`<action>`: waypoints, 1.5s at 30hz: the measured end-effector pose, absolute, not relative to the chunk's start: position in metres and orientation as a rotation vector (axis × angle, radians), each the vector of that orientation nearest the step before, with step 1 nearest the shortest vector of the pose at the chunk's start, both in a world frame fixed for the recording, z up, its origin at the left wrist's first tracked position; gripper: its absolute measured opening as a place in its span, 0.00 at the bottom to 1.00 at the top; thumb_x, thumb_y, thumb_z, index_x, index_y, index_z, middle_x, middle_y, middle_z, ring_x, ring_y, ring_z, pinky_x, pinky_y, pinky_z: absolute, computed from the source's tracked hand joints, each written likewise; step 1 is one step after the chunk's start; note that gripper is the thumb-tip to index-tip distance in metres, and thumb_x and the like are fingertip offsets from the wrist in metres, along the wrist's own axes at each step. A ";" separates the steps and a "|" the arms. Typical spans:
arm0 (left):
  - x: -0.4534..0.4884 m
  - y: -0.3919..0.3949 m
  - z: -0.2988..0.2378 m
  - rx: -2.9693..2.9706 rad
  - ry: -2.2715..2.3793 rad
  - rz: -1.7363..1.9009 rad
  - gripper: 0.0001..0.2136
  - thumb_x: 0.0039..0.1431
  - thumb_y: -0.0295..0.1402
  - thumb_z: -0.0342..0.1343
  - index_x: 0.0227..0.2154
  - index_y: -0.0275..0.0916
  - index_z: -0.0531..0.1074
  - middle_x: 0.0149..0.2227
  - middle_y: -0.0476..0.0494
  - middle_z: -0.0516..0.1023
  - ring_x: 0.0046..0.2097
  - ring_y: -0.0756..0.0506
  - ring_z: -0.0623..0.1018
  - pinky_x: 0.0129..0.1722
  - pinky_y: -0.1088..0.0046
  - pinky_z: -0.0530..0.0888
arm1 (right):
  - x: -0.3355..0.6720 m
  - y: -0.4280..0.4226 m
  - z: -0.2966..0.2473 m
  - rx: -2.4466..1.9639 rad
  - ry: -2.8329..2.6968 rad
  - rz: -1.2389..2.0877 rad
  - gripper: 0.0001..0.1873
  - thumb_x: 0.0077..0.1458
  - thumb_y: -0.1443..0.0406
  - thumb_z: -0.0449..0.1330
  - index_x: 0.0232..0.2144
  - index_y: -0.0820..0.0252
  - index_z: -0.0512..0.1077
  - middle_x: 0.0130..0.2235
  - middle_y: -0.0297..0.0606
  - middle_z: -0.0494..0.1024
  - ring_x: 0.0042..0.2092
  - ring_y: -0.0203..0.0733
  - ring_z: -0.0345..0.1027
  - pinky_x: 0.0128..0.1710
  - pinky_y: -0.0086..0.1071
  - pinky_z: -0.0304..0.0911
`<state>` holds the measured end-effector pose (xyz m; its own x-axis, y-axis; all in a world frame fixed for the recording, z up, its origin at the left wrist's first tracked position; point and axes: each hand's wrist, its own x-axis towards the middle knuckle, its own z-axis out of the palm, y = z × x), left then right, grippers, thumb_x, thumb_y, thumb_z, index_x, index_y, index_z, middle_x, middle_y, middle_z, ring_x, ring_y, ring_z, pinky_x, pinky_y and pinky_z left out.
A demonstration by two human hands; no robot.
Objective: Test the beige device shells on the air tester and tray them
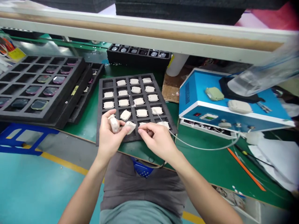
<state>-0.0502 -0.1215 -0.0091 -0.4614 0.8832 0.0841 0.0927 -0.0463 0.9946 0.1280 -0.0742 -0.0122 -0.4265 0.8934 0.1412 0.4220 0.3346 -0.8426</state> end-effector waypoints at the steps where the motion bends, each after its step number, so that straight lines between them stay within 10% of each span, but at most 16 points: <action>1: -0.049 -0.119 -0.008 0.898 1.463 1.643 0.33 0.44 0.29 0.76 0.53 0.43 0.68 0.30 0.57 0.69 0.37 0.49 0.78 0.43 0.72 0.77 | 0.126 -0.074 -0.012 -1.127 -1.949 1.039 0.10 0.61 0.65 0.60 0.35 0.58 0.83 0.29 0.36 0.83 0.28 0.38 0.69 0.30 0.31 0.60; 45: -0.022 -0.118 -0.013 0.833 1.375 1.834 0.28 0.45 0.27 0.74 0.48 0.44 0.69 0.32 0.57 0.66 0.40 0.51 0.78 0.45 0.75 0.77 | 0.118 -0.063 -0.016 -1.249 -1.430 1.359 0.09 0.42 0.60 0.64 0.21 0.60 0.78 0.21 0.36 0.78 0.21 0.34 0.65 0.20 0.27 0.61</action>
<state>-0.0217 -0.1175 -0.0132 -0.5573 0.8256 0.0885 -0.1463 -0.2026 0.9683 0.1183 -0.0635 -0.0157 -0.2073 0.9746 -0.0844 0.1340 -0.0572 -0.9893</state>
